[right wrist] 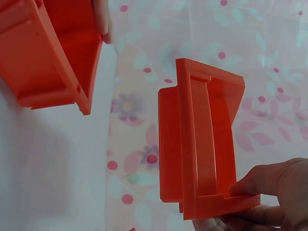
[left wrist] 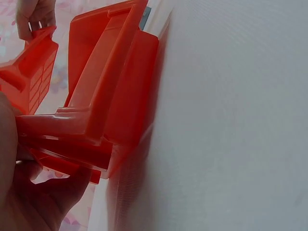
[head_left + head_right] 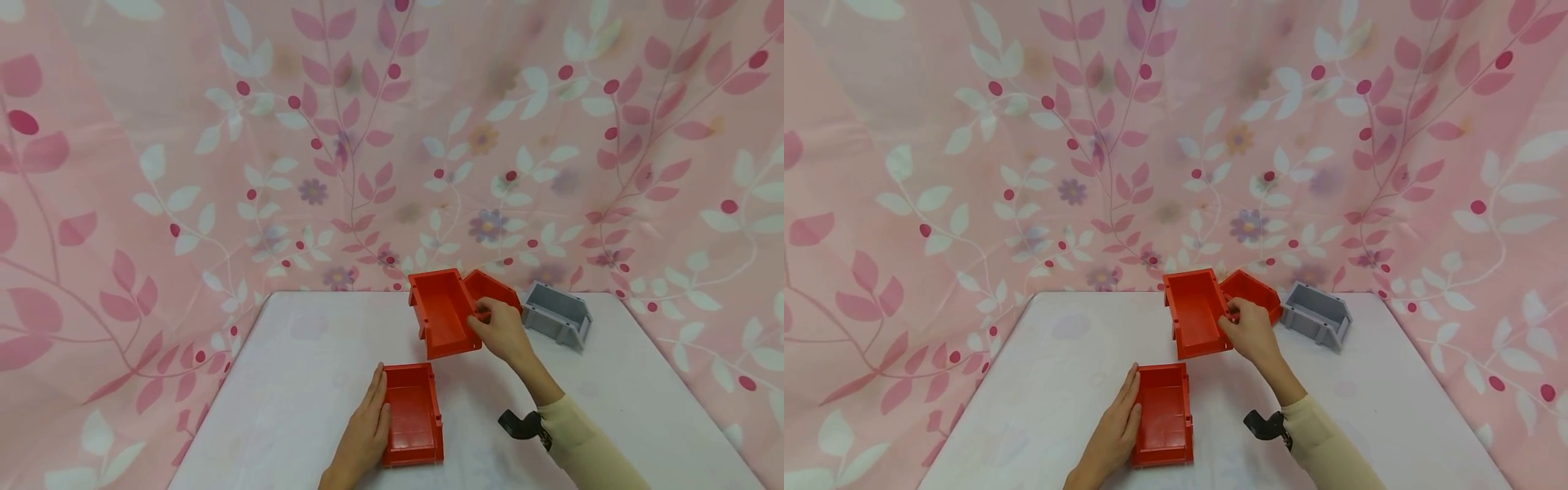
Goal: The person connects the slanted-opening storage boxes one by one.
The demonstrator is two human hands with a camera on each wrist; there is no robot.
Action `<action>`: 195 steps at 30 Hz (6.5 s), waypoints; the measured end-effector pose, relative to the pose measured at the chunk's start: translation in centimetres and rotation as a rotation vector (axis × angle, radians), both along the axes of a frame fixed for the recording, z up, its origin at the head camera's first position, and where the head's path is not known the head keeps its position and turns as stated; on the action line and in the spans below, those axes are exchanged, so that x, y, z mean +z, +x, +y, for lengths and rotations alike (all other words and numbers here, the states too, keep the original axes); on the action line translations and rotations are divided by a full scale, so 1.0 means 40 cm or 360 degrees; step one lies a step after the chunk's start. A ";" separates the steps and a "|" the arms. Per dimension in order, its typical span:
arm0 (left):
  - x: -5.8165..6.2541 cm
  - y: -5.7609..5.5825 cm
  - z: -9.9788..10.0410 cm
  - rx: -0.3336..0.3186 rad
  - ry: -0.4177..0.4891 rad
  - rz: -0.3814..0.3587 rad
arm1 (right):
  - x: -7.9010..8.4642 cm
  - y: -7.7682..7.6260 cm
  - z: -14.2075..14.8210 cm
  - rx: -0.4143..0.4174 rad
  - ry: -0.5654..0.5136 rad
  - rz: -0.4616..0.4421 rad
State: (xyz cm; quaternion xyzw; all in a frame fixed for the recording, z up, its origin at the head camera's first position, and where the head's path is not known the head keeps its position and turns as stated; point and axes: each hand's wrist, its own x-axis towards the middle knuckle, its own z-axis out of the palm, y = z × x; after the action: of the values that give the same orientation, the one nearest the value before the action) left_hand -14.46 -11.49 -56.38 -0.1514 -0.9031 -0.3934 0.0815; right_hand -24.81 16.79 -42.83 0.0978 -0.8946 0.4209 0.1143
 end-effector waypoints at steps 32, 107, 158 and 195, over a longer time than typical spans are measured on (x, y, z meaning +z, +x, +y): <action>-0.003 -0.008 -0.005 -0.0017 0.0049 0.0086 | -0.044 0.190 0.088 -0.0115 -0.0081 -0.0139; -0.007 -0.005 0.004 -0.0088 0.0037 0.0093 | -0.150 0.314 0.063 -0.0268 -0.0030 -0.0611; -0.004 0.001 0.010 -0.0066 0.0007 0.0093 | -0.170 0.265 0.023 -0.0199 0.0655 -0.0493; -0.009 0.002 0.008 -0.0072 0.0008 0.0275 | -0.172 0.131 -0.242 0.0103 0.0906 0.0125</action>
State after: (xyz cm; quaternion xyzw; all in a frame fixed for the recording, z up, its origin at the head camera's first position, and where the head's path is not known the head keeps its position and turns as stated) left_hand -14.38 -11.19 -56.73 -0.2051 -0.8881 -0.3828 0.1505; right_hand -19.58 7.13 -49.71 0.1706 -0.9680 0.1521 0.1032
